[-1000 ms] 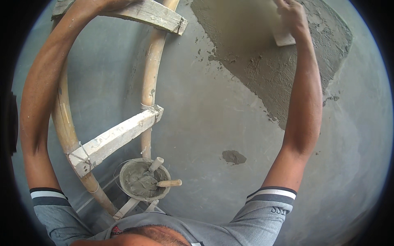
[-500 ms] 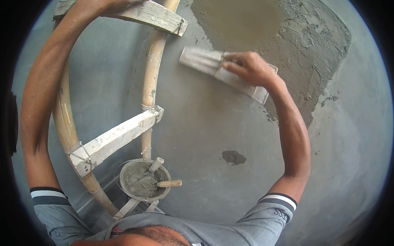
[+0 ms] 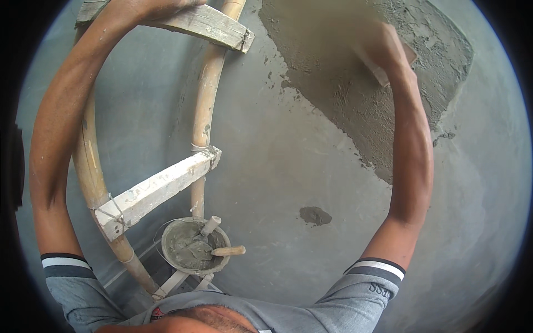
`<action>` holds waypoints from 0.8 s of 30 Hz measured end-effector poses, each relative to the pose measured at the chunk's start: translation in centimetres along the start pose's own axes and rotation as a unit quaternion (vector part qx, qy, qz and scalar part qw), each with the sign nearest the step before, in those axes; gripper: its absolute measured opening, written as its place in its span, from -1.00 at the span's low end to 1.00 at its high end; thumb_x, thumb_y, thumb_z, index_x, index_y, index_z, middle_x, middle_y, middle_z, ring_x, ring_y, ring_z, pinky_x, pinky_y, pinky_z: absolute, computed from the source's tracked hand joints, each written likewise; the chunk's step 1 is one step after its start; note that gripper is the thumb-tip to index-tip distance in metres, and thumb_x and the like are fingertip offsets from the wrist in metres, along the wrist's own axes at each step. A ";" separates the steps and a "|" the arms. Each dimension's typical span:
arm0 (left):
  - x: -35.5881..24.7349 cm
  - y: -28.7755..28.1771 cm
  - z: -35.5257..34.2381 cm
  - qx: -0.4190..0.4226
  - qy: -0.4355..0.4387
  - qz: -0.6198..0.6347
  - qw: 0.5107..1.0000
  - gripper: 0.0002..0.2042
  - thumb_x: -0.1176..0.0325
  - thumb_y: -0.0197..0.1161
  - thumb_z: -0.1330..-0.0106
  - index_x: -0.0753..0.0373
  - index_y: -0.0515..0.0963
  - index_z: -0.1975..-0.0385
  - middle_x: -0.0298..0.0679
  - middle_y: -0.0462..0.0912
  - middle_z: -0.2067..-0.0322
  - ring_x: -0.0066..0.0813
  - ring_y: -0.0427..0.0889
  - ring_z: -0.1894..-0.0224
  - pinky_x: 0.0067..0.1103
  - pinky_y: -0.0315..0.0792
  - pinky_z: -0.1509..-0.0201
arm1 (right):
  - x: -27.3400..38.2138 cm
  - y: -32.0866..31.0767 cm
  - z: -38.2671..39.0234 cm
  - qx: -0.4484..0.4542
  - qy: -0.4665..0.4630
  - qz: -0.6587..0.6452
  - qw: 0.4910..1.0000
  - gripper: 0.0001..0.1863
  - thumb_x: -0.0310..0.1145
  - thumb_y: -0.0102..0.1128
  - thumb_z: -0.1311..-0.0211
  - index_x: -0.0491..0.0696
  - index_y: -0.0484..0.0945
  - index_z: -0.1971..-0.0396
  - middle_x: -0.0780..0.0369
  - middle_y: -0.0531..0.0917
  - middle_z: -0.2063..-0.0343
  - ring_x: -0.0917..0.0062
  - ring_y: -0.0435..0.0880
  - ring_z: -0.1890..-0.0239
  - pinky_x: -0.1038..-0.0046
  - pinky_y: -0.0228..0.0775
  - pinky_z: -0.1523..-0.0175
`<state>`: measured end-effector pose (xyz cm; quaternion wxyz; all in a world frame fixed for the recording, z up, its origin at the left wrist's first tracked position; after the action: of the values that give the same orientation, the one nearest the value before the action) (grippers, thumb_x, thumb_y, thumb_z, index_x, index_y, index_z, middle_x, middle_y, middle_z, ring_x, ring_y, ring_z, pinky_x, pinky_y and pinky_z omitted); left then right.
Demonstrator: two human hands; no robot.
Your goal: The person scoops cement from a bucket onto a hawk using a trowel and spreads the mixture onto a bare concrete wall while standing on a wooden scaffold.
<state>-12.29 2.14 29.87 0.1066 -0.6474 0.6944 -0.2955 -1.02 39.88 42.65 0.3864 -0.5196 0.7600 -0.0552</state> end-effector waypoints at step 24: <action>0.2 -0.7 0.3 0.019 -0.001 -0.026 0.999 -0.33 -0.29 -0.03 -0.35 0.26 0.74 0.44 -0.13 0.74 0.44 -0.22 0.74 0.32 -0.35 0.55 0.20 | 13.7 4.5 4.3 -0.064 -0.134 -0.079 0.986 -0.88 -0.36 0.07 -0.34 -0.06 0.49 0.22 0.07 0.66 0.33 0.15 0.67 0.24 0.13 0.53 0.18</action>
<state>-11.62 1.84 30.05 0.1115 -0.6632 0.6718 -0.3106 -3.82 31.95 30.20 0.4448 -0.6044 0.6601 0.0333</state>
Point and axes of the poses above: each hand's wrist, its own z-axis away from the middle knuckle, its own y-axis out of the palm, x = y × z, the point moved 1 cm from there along -z, towards the middle knuckle
